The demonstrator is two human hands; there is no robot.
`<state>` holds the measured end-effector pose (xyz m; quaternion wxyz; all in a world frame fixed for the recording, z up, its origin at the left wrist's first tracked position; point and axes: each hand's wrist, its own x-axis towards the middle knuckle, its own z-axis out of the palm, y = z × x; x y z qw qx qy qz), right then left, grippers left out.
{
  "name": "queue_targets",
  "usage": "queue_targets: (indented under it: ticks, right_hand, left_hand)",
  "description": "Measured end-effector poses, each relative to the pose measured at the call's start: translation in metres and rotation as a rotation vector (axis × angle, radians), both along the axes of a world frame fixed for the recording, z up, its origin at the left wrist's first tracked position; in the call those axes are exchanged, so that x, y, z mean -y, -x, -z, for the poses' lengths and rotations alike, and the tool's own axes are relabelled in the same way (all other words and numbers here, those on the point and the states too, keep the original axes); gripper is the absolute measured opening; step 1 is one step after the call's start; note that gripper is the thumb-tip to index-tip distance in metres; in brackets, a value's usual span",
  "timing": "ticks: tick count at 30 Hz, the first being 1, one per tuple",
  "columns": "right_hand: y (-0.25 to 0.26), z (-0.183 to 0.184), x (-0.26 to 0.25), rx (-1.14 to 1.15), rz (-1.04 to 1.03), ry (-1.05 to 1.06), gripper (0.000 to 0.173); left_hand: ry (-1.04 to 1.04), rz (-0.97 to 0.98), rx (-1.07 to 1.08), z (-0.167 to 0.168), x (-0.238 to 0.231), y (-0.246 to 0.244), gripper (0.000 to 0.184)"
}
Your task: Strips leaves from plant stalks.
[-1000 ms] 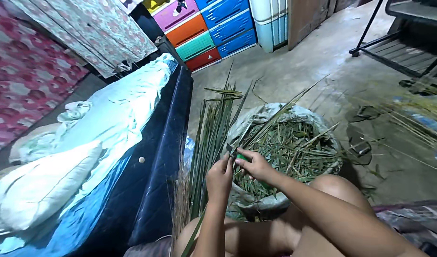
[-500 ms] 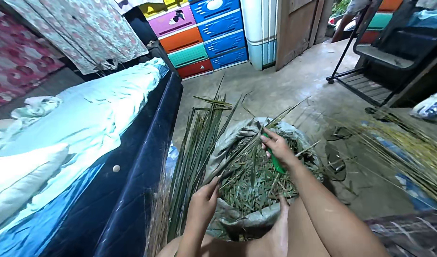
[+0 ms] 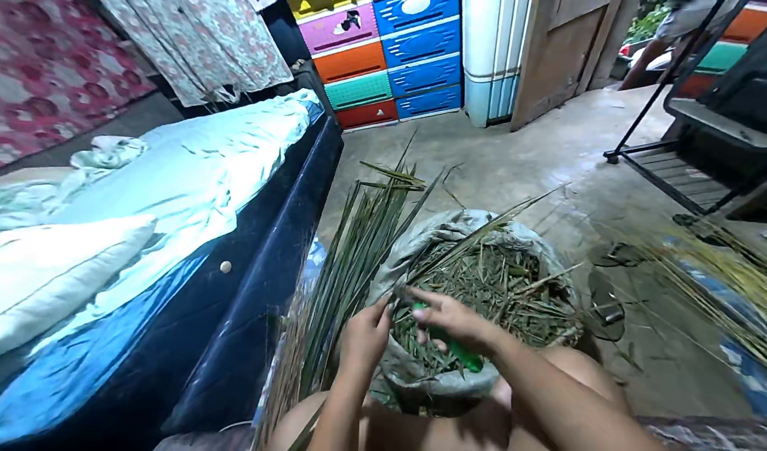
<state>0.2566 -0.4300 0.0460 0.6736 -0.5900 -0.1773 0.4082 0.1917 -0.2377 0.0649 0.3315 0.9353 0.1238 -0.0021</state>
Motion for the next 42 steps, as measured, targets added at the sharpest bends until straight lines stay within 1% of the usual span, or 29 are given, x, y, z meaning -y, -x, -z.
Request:
queue_targets:
  ticks: [2,4,10,14,24,27,29,31,33,36,42]
  right_hand:
    - [0.010,0.003,-0.012,-0.040,-0.020,-0.030,0.065]
    - [0.012,0.003,-0.016,-0.052,0.019,-0.033,0.065]
    - [0.011,0.002,-0.012,0.008,0.068,-0.014,0.061]
    - [0.012,0.000,-0.010,0.008,0.079,0.001,0.060]
    - [0.010,-0.005,-0.006,0.041,0.143,0.037,0.059]
    - [0.009,-0.003,-0.006,0.040,0.221,0.019,0.056]
    - [-0.002,-0.004,0.001,0.050,0.278,0.023,0.055]
    - [-0.014,-0.008,0.015,0.055,0.255,0.062,0.056]
    - [-0.017,-0.009,0.024,0.052,0.169,0.099,0.058]
    - [-0.012,-0.003,0.021,0.046,0.065,0.113,0.058]
    - [-0.012,0.006,0.011,0.009,0.112,0.086,0.057]
  left_hand:
    - [-0.008,-0.009,0.022,0.000,0.005,0.000,0.031]
    - [-0.006,-0.011,0.033,-0.001,0.007,0.001,0.031]
    - [0.014,0.013,0.069,0.001,0.011,0.002,0.031]
    - [0.007,0.003,0.061,0.000,0.016,0.002,0.031]
    - [-0.129,-0.017,0.051,-0.007,0.029,0.003,0.034]
    - [-0.150,-0.015,0.073,-0.005,0.031,0.008,0.034]
    - [-0.158,-0.001,0.092,-0.003,0.030,0.012,0.035]
    - [-0.150,0.042,0.125,0.000,0.031,0.014,0.035]
    - [-0.131,0.098,0.103,0.000,0.030,0.014,0.037]
    - [-0.127,0.131,0.088,0.004,0.028,0.008,0.039]
    - [-0.080,0.182,0.043,0.009,0.014,0.009,0.041]
